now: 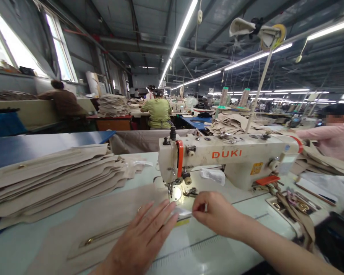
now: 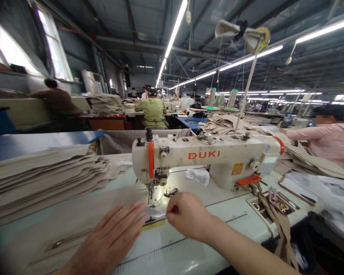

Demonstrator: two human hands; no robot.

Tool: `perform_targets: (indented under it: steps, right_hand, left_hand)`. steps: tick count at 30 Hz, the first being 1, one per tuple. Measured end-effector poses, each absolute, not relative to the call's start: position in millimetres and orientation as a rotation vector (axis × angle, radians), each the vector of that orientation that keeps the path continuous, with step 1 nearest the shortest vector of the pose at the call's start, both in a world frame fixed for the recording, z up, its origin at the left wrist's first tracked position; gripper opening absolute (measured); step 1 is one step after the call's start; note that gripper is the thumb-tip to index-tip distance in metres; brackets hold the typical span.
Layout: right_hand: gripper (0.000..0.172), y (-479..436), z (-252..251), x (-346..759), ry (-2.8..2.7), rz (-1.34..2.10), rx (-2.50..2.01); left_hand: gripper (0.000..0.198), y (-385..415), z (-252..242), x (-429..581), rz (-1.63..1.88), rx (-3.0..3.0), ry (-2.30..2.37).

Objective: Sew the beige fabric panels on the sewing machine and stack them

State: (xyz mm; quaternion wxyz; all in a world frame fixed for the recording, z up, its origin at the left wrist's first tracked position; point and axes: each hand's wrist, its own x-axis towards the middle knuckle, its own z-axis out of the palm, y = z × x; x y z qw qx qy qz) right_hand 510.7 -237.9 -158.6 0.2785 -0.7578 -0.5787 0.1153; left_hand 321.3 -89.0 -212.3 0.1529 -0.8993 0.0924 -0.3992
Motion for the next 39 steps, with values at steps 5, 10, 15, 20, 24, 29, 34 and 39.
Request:
perform_targets:
  steps: [5,10,15,20,24,29,34,39]
  right_hand:
    - [0.012,-195.8,-164.3,477.0,-1.664,0.374,-1.993]
    - [0.011,-184.5,-178.3,482.0,-1.670,0.145,-1.881]
    - [0.020,-199.8,-201.4,487.4,-1.858,-0.050,-1.680]
    - [0.027,-209.5,-219.1,484.1,-2.128,0.043,-1.519]
    - [0.028,-209.0,-221.3,484.0,-2.141,0.066,-1.530]
    - [0.026,-210.6,-213.5,482.8,-2.189,0.072,-1.514]
    - [0.021,-210.8,-210.5,482.7,-2.215,0.061,-1.491]
    - [0.019,-203.2,-213.9,486.8,-2.232,0.017,-1.435]
  left_hand:
    - [0.040,-81.5,-215.5,328.1,-1.220,-2.619,0.257]
    - [0.032,-54.8,-200.6,322.2,-1.247,-2.642,0.304]
    - [0.030,-37.8,-201.7,330.3,-1.291,-2.698,0.060]
    - [0.034,-38.2,-219.4,341.7,-1.087,-2.853,0.086]
    - [0.032,-42.7,-224.4,341.5,-0.917,-2.923,0.024]
    - [0.031,-45.7,-227.9,336.0,-0.834,-2.931,0.025]
    - [0.026,-48.8,-223.6,332.7,-0.643,-2.989,0.074]
    - [0.023,-51.7,-217.6,341.0,-0.599,-2.976,0.059]
